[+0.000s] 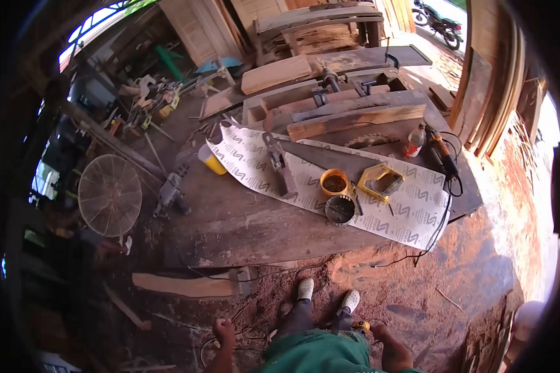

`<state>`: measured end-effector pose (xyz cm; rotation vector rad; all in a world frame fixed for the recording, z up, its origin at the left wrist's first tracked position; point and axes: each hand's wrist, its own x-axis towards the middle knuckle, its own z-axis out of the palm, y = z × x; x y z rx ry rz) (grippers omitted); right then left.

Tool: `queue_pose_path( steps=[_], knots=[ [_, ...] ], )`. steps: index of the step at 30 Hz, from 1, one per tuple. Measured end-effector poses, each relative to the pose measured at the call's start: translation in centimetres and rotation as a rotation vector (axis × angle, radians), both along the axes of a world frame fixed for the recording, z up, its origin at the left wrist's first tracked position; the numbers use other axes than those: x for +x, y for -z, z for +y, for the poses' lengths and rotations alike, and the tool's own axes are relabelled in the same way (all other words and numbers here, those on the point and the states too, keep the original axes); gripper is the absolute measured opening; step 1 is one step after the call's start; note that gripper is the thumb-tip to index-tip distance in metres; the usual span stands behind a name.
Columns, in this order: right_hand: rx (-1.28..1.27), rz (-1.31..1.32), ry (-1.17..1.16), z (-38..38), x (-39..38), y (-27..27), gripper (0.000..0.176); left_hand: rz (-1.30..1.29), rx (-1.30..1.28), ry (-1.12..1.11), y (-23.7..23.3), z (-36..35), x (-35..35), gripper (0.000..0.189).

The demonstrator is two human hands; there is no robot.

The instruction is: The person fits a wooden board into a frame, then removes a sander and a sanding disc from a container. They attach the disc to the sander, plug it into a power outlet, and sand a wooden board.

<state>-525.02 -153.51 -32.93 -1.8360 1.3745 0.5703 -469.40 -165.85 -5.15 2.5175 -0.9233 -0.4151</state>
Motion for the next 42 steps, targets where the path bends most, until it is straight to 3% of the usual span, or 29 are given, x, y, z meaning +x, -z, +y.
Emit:
queue_pose_path(
  steps=[1, 3, 4, 5, 6, 8, 10, 12, 13, 14, 16, 19, 20, 21, 22, 23, 24, 26, 28, 29, 30, 31, 32, 34, 35, 36, 37, 40, 42],
  knots=[
    [0.095, 0.037, -0.138, -0.2, -0.7, 0.4, 0.041, -0.275, -0.111, 0.137, 6.2, 5.7, 4.6, 0.013],
    [0.470, 0.088, 0.032, -0.3, -3.1, 4.3, 0.042, -0.160, 0.093, -0.033, 3.6, 12.2, 3.1, 0.014],
    [0.351, 0.090, 0.051, -1.0, -4.7, 5.8, 0.047, -0.014, 0.261, -0.133, 2.9, 14.3, 1.5, 0.015],
    [0.224, 0.054, -0.097, -3.8, -5.5, 5.2, 0.045, -0.134, 0.208, 0.002, 4.6, 17.9, 1.7, 0.015],
    [0.104, 0.016, -0.250, -6.4, -5.6, 3.3, 0.044, -0.115, 0.190, -0.090, 7.6, 21.4, 2.4, 0.015],
    [-0.036, 0.184, -0.469, -12.8, -4.6, 0.2, 0.036, -0.220, 0.762, 0.233, 12.1, 27.5, 1.0, 0.013],
    [-0.037, 0.203, -0.581, -19.0, -2.4, -3.7, 0.039, -0.084, 0.604, 0.080, 13.1, 29.3, -1.9, 0.007],
    [-0.025, 0.134, 0.037, -24.3, 2.5, -9.4, 0.043, -0.103, 0.511, 0.199, 14.5, 29.8, -4.3, 0.007],
    [-0.051, 0.089, 0.032, -26.7, 4.3, -9.6, 0.046, -0.067, 0.501, 0.124, 15.1, 29.7, -5.3, 0.007],
    [-0.066, 0.104, -0.054, -28.8, 7.3, -11.8, 0.046, -0.054, 0.432, 0.121, 15.6, 29.1, -6.2, 0.007],
    [-0.212, -0.163, -0.219, -32.3, 15.7, -17.9, 0.044, -0.037, 0.290, 0.086, 15.8, 26.9, -7.8, 0.010],
    [-0.250, -0.404, -0.366, -35.9, 27.4, -20.7, 0.036, 0.133, 0.042, -0.277, 19.8, 25.3, -8.8, 0.013],
    [-0.218, -0.690, -0.391, -36.9, 31.3, -20.1, 0.033, 0.119, 0.006, -0.385, 18.8, 24.7, -8.9, 0.015],
    [-0.221, -0.623, -0.457, -36.3, 36.3, -23.9, 0.028, 0.351, -0.068, -0.675, 17.3, 24.1, -8.6, 0.018],
    [-0.355, -1.011, -0.647, -37.1, 40.1, -22.7, 0.022, 0.414, -0.101, -0.798, 15.9, 24.0, -8.3, 0.020],
    [-0.412, -0.897, -0.837, -37.9, 43.4, -24.1, 0.017, 0.404, -0.121, -0.900, 16.6, 24.7, -8.6, 0.020],
    [-0.291, -0.709, -0.732, -38.0, 46.5, -25.2, 0.013, 0.389, -0.137, -0.992, 17.2, 25.1, -9.1, 0.019],
    [-0.390, -1.010, -0.787, -40.1, 52.1, -24.0, 0.011, 0.430, -0.164, -1.130, 17.3, 26.9, -11.0, 0.018],
    [-0.556, -0.977, -0.690, -42.8, 55.9, -23.7, 0.015, 0.562, -0.290, -1.354, 18.3, 29.5, -13.3, 0.016],
    [-1.001, -0.793, -1.057, -46.0, 57.4, -22.6, 0.018, 0.331, -0.292, -1.032, 24.7, 32.7, -16.6, 0.014],
    [-0.911, -0.692, -0.706, -46.1, 58.3, -23.4, 0.020, 0.167, -0.165, -0.995, 26.5, 34.4, -18.7, 0.017],
    [-0.817, -0.591, -0.345, -46.3, 59.0, -25.0, 0.023, -0.117, 0.573, -0.547, 26.5, 34.9, -20.3, 0.018],
    [-0.861, -0.601, -0.338, -52.1, 58.5, -18.0, 0.030, -0.029, 0.649, -0.575, 25.8, 34.9, -21.9, 0.018],
    [-0.936, -0.368, -0.031, -50.9, 57.7, -18.8, 0.032, 0.149, 0.815, -0.612, 24.4, 34.9, -24.8, 0.018],
    [-0.947, -0.362, 0.001, -50.2, 57.4, -19.1, 0.032, 0.130, 0.808, -0.586, 24.8, 33.4, -24.8, 0.018],
    [-1.148, -0.242, -0.160, -49.5, 57.5, -19.2, 0.034, 0.277, 0.545, -1.025, 25.2, 31.9, -23.6, 0.019],
    [-1.337, -0.111, -0.326, -48.7, 57.8, -19.3, 0.036, 0.432, 0.494, -1.037, 25.3, 31.8, -20.5, 0.019],
    [-1.191, -0.234, 0.022, -48.0, 58.4, -19.6, 0.031, 0.468, 0.293, -1.103, 25.2, 31.3, -9.3, 0.018],
    [-1.136, -0.211, 0.045, -47.3, 58.3, -20.3, 0.030, 0.453, 0.131, -1.129, 24.4, 30.8, -1.1, 0.018]
  ],
)
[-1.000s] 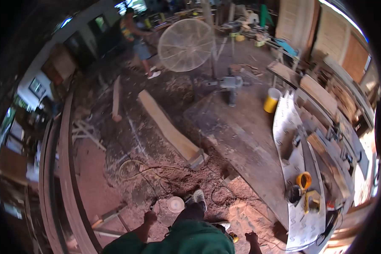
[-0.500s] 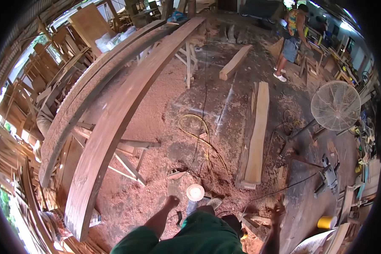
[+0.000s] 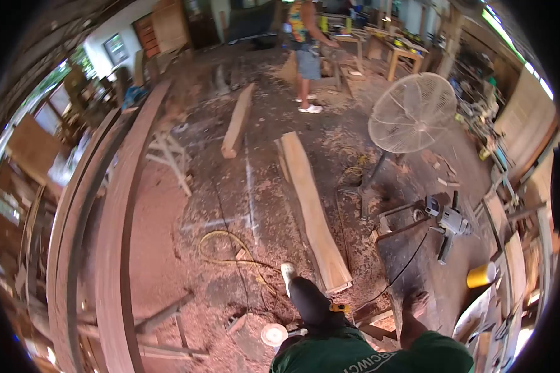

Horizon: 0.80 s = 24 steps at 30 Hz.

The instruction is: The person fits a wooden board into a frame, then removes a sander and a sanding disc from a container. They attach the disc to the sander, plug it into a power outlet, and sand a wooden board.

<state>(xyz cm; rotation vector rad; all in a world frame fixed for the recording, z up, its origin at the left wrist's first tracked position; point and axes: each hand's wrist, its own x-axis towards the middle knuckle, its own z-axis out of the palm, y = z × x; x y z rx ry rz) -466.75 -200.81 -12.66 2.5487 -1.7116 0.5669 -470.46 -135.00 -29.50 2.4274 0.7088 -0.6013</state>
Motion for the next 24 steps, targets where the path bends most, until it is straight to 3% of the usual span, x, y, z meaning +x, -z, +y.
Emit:
queue_pose_path(
  steps=[3, 5, 7, 8, 10, 11, 12, 13, 15, 16, 17, 18, 19, 20, 21, 24],
  knots=[
    [0.026, 0.080, -0.015, -0.4, -1.6, 0.1, 0.029, -0.075, -0.128, -0.013, -2.4, -2.0, 11.5, 0.017],
    [-0.067, 0.220, -0.099, -2.8, -4.3, 4.8, 0.030, -0.089, -0.170, 0.006, -3.1, -3.1, 18.0, 0.017],
    [-0.132, 0.475, -0.218, 3.4, 0.4, -5.7, 0.034, -0.076, -0.175, 0.050, -3.4, -3.9, 23.7, 0.016],
    [-0.117, 0.457, -0.195, 4.7, 2.2, -8.8, 0.034, -0.068, -0.157, 0.094, -3.7, -3.8, 26.2, 0.016],
    [0.249, 0.329, 0.318, 6.5, 6.3, -11.8, 0.029, -0.026, -0.106, 0.157, -3.6, -2.5, 30.1, 0.016],
    [0.076, 0.319, 0.308, 5.8, 4.9, -8.4, 0.028, -0.012, -0.074, 0.206, -3.9, -1.6, 32.0, 0.016],
    [0.082, 0.350, 0.305, 5.5, 3.7, -5.9, 0.028, -0.026, -0.037, 0.288, -4.1, -0.1, 33.7, 0.016],
    [-0.093, 0.321, 0.266, 5.5, 2.9, -4.6, 0.027, -0.081, 0.025, 0.436, -3.8, 2.0, 35.6, 0.015],
    [0.029, 0.262, 0.173, 7.7, 8.1, -3.7, 0.027, -0.376, 0.330, 0.857, -3.1, 4.2, 41.8, 0.015],
    [0.096, 0.241, 0.079, 8.2, 11.3, -2.9, 0.027, -0.537, 0.408, 0.844, -4.3, 4.1, 45.1, 0.015],
    [0.161, 0.236, -0.042, 8.1, 14.8, -2.4, 0.027, -0.630, 0.374, 0.664, -7.0, 3.5, 47.5, 0.015],
    [0.244, 0.241, -0.165, 8.1, 18.2, -1.7, 0.026, -0.780, -0.259, 0.186, -9.5, 2.0, 50.5, 0.018],
    [0.328, 0.255, -0.259, 8.3, 21.9, -1.4, 0.026, -0.709, -0.421, -0.070, -15.5, -0.7, 52.2, 0.021],
    [0.424, 0.274, -0.345, 8.2, 25.2, -1.1, 0.026, -0.588, -0.411, -0.137, -19.6, -2.4, 53.5, 0.019],
    [0.518, 0.290, -0.416, 8.0, 28.4, -0.7, 0.026, -0.598, -0.468, -0.214, -19.9, -3.3, 54.1, 0.019],
    [0.808, 0.314, -0.524, 6.5, 37.0, 0.9, 0.026, -0.459, -0.152, -0.155, -13.5, -3.2, 52.1, 0.017]
  ],
)
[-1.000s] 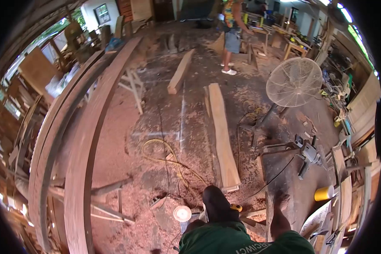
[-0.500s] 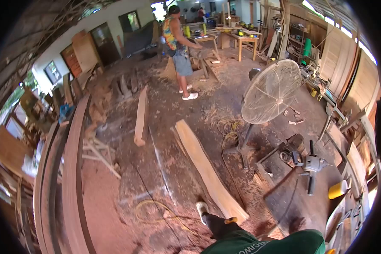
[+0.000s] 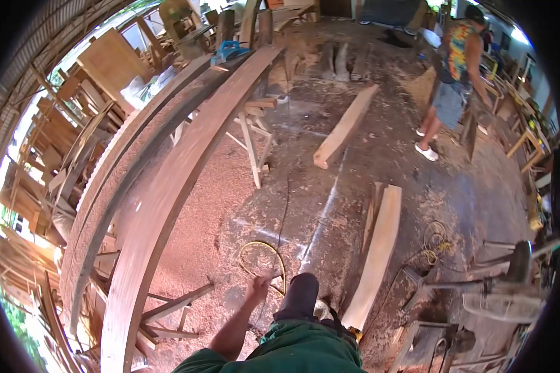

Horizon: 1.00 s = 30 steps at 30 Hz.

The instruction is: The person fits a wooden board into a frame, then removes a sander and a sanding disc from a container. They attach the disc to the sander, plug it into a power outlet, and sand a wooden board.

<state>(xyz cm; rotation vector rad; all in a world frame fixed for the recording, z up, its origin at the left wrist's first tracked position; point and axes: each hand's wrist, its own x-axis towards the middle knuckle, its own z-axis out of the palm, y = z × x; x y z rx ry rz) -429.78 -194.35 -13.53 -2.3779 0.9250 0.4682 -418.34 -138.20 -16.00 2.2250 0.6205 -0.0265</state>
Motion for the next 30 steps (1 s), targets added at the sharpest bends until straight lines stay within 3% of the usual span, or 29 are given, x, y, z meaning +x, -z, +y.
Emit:
queue_pose_path(
  steps=[2, 3, 4, 5, 6, 8, 10, 11, 13, 14, 15, 16, 17, 18, 19, 20, 21, 22, 23, 24, 25, 26, 27, 29, 30],
  knots=[
    [0.184, 0.063, 0.018, -0.4, 5.1, 1.0, 0.026, 0.117, 0.335, 0.229, 2.7, 0.9, -3.0, 0.014],
    [0.264, 0.104, 0.029, -0.4, 7.7, 1.3, 0.026, 0.121, 0.665, 0.577, 8.9, 3.1, -6.5, 0.012],
    [0.335, 0.144, 0.043, -0.2, 10.4, 1.7, 0.026, 0.326, 0.566, 0.612, 8.9, 3.5, -8.5, 0.014],
    [0.394, 0.184, 0.056, 0.0, 13.0, 2.2, 0.026, 0.689, 0.611, 0.685, 10.0, 3.7, -9.8, 0.016],
    [0.441, 0.224, 0.066, 0.5, 15.5, 2.9, 0.026, 0.917, 0.443, 0.542, 10.0, 4.1, -9.9, 0.022],
    [0.506, 0.309, 0.079, 1.3, 19.9, 4.4, 0.026, 0.806, 0.507, 0.374, 11.1, 4.6, -10.9, 0.027],
    [0.542, 0.373, 0.050, 2.1, 23.7, 6.1, 0.026, 1.221, 0.317, 0.708, 7.0, 5.2, -4.0, 0.032],
    [0.552, 0.396, 0.017, 2.6, 25.6, 6.9, 0.026, 1.119, 0.368, 0.721, 7.8, 6.3, -1.8, 0.033],
    [0.562, 0.379, -0.127, 3.6, 29.3, 9.8, 0.026, 1.179, 0.202, 0.105, 14.1, 7.9, 3.8, 0.032],
    [0.582, 0.338, -0.175, 3.3, 31.2, 12.2, 0.026, 1.095, 0.312, 0.493, 11.3, 8.2, 10.2, 0.030],
    [0.615, 0.303, -0.180, 2.6, 32.8, 14.9, 0.026, 0.886, 0.338, 0.373, 12.7, 9.2, 14.5, 0.029],
    [0.784, 0.321, 0.100, 5.3, 35.4, 11.7, 0.027, 0.864, 0.495, 0.776, 11.2, 10.2, 20.9, 0.031],
    [0.916, 0.318, 0.402, 9.7, 39.1, 5.5, 0.028, 0.566, 0.615, 0.652, 15.4, 12.0, 24.7, 0.025],
    [0.926, 0.172, 0.448, 12.4, 41.9, 0.6, 0.033, 0.142, 0.494, 0.444, 17.2, 13.6, 29.8, 0.029],
    [0.862, 0.160, 0.443, 13.3, 43.1, -0.3, 0.033, 0.151, 0.202, 0.052, 12.6, 12.2, 36.7, 0.027],
    [0.796, 0.150, 0.442, 13.8, 43.5, -0.7, 0.033, 0.329, -0.237, -0.058, 10.5, 13.1, 43.5, 0.028],
    [0.773, 0.156, 0.467, 13.6, 42.7, 0.6, 0.032, -0.127, -0.747, 0.151, 14.6, 16.0, 48.3, 0.025],
    [0.750, 0.157, 0.505, 13.7, 42.1, 1.5, 0.031, -0.050, -0.835, -0.026, 13.4, 15.9, 53.3, 0.023],
    [0.713, 0.197, 0.311, 12.3, 40.2, 3.9, 0.031, 0.039, -0.909, -0.201, 12.6, 15.1, 58.9, 0.021],
    [0.826, 0.172, 0.543, 11.9, 38.3, 6.4, 0.027, 0.042, -0.768, -0.031, 11.3, 15.2, 63.6, 0.018],
    [0.706, 0.306, 0.505, 12.7, 38.5, 6.0, 0.023, -0.017, -0.597, 0.027, 9.3, 13.7, 67.5, 0.018],
    [0.593, 0.446, 0.440, 13.2, 39.0, 6.5, 0.020, 0.120, -0.214, 0.048, 2.8, 10.4, 70.6, 0.019],
    [0.552, 0.480, 0.370, 13.4, 40.3, 6.8, 0.019, 0.132, -0.312, 0.063, 6.4, 11.1, 72.8, 0.023],
    [0.512, 0.384, 0.164, 13.2, 43.0, 6.9, 0.017, 0.130, -0.404, 0.062, 8.7, 10.5, 75.4, 0.027],
    [0.484, 0.298, 0.040, 12.8, 44.6, 6.7, 0.016, 0.246, -0.946, -0.094, 9.2, 9.4, 76.3, 0.023]
  ],
)
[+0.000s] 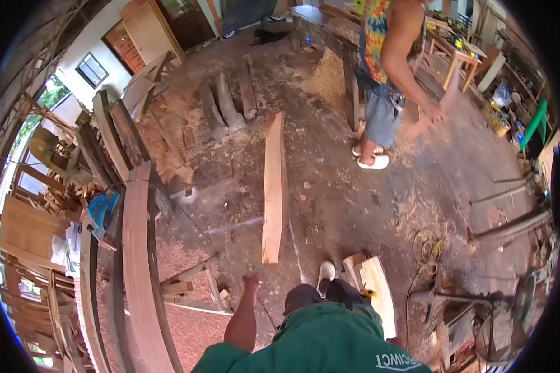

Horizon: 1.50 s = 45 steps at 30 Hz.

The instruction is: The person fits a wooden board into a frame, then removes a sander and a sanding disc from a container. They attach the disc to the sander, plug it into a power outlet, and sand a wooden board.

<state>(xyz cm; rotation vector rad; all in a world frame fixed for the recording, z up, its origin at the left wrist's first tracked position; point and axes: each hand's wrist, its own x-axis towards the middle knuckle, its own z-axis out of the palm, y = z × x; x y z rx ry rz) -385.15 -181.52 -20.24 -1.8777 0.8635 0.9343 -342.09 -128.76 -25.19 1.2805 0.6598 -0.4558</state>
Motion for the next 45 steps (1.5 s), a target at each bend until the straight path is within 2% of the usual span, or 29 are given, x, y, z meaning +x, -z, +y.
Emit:
queue_pose_path(
  steps=[1, 2, 4, 5, 6, 7, 8, 10, 12, 14, 16, 17, 20, 21, 22, 24, 26, 28, 29, 32, 34, 35, 36, 37, 38, 40, 42, 43, 45],
  knots=[
    [-0.030, -0.138, -0.118, -0.3, 1.8, -0.2, 0.015, 0.154, -0.540, -0.158, 0.5, -1.2, 1.1, 0.019],
    [-0.071, -0.332, -0.260, -0.8, 3.7, -0.9, 0.015, -0.079, -0.202, -0.023, 4.6, -2.1, 2.1, 0.021],
    [-0.212, -0.735, -0.508, -1.1, 8.2, -2.5, 0.013, -0.317, 0.813, 0.193, 10.0, -4.5, 4.3, 0.026],
    [-0.340, -0.917, -0.571, -1.3, 10.0, -2.7, 0.018, -0.250, 1.004, 0.214, 9.6, -5.7, 5.2, 0.030],
    [-0.458, -1.094, -0.632, -1.0, 11.9, -2.1, 0.022, -0.347, 0.923, 0.437, 0.6, -8.2, 5.9, 0.038],
    [-0.188, -0.773, -0.200, -0.2, 13.9, -3.2, 0.024, -0.202, 1.002, 0.480, 2.9, -8.2, 7.5, 0.043],
    [0.057, -0.421, 0.217, 0.5, 15.6, -3.8, 0.027, -0.184, 0.991, 0.574, -8.9, -11.6, 8.7, 0.028],
    [0.069, -0.488, 0.147, -0.2, 17.8, -3.2, 0.028, -0.306, 0.966, 0.468, -12.6, -12.0, 11.3, 0.023],
    [0.148, -0.282, 0.305, -1.3, 20.1, -2.5, 0.028, -0.383, 0.990, 0.440, -8.3, -9.3, 13.5, 0.021],
    [0.136, -0.214, 0.250, -2.8, 22.1, -2.3, 0.028, -0.462, 1.013, 0.413, -6.7, -7.3, 15.1, 0.020],
    [0.117, -0.159, 0.158, -4.1, 24.9, -2.2, 0.027, -0.094, 0.734, 0.206, -7.3, -5.2, 17.5, 0.020],
    [0.109, -0.130, 0.109, -4.5, 26.6, -2.2, 0.027, -0.151, 0.701, 0.101, -1.5, -2.9, 18.5, 0.021],
    [0.086, -0.079, -0.021, -4.2, 33.7, -1.6, 0.026, -0.122, 0.772, 0.057, -0.3, -0.1, 24.3, 0.018],
    [0.078, -0.066, -0.059, -3.5, 36.6, -1.0, 0.026, -0.069, 0.622, 0.027, 0.1, 1.1, 27.3, 0.017],
    [0.072, -0.065, -0.093, -2.5, 40.0, -0.3, 0.026, -0.083, 0.625, 0.002, 0.4, 2.2, 30.3, 0.017],
    [0.056, -0.071, -0.150, 0.2, 47.5, 0.8, 0.026, -0.260, 0.569, -0.107, -1.0, 3.6, 37.2, 0.017],
    [0.031, -0.081, -0.200, 3.4, 54.8, 1.0, 0.025, -0.205, 0.675, -0.047, -9.2, 4.1, 43.5, 0.020],
    [0.008, -0.104, -0.239, 6.6, 61.6, 0.8, 0.025, -0.327, 0.858, 0.023, -9.0, 7.3, 49.0, 0.022],
    [0.004, -0.114, -0.249, 7.7, 64.2, 0.7, 0.025, -0.109, 0.693, 0.031, -15.0, 7.8, 50.7, 0.026],
    [0.089, -0.222, -0.192, 11.2, 75.1, 0.0, 0.024, -0.206, 0.738, -0.029, -15.9, 11.9, 55.9, 0.026],
    [0.274, -0.344, 0.003, 10.9, 82.1, 3.1, 0.024, -0.221, 0.632, -0.185, -14.2, 13.7, 59.0, 0.024],
    [0.207, -0.244, 0.053, 12.7, 86.2, 0.8, 0.022, -0.263, 0.630, -0.180, -14.6, 14.3, 60.3, 0.023],
    [0.138, -0.133, 0.103, 16.6, 91.0, -4.9, 0.021, -0.294, 0.628, -0.172, -15.0, 15.1, 61.8, 0.023],
    [0.000, -0.156, 0.086, 17.9, 94.2, -5.6, 0.019, -0.283, 0.631, -0.181, -15.0, 15.9, 63.6, 0.023],
    [0.062, -0.043, 0.024, 15.8, 97.0, -2.6, 0.018, -0.280, 0.589, -0.189, -15.1, 16.2, 64.9, 0.023],
    [0.173, 0.125, -0.209, 15.1, 103.0, -2.0, 0.019, -0.267, 0.550, -0.205, -14.0, 17.4, 67.3, 0.023],
    [0.083, 0.197, -0.298, 18.5, 110.7, -4.9, 0.019, -0.279, 0.390, -0.426, -12.0, 19.0, 71.2, 0.023],
    [-0.014, 0.266, -0.379, 20.2, 114.6, -6.6, 0.019, -0.282, 0.389, -0.437, -11.8, 20.0, 73.3, 0.023],
    [-0.048, 0.301, -0.486, 20.7, 124.3, -4.7, 0.017, -0.201, 0.585, -0.484, -12.1, 23.3, 77.6, 0.023]
  ],
)
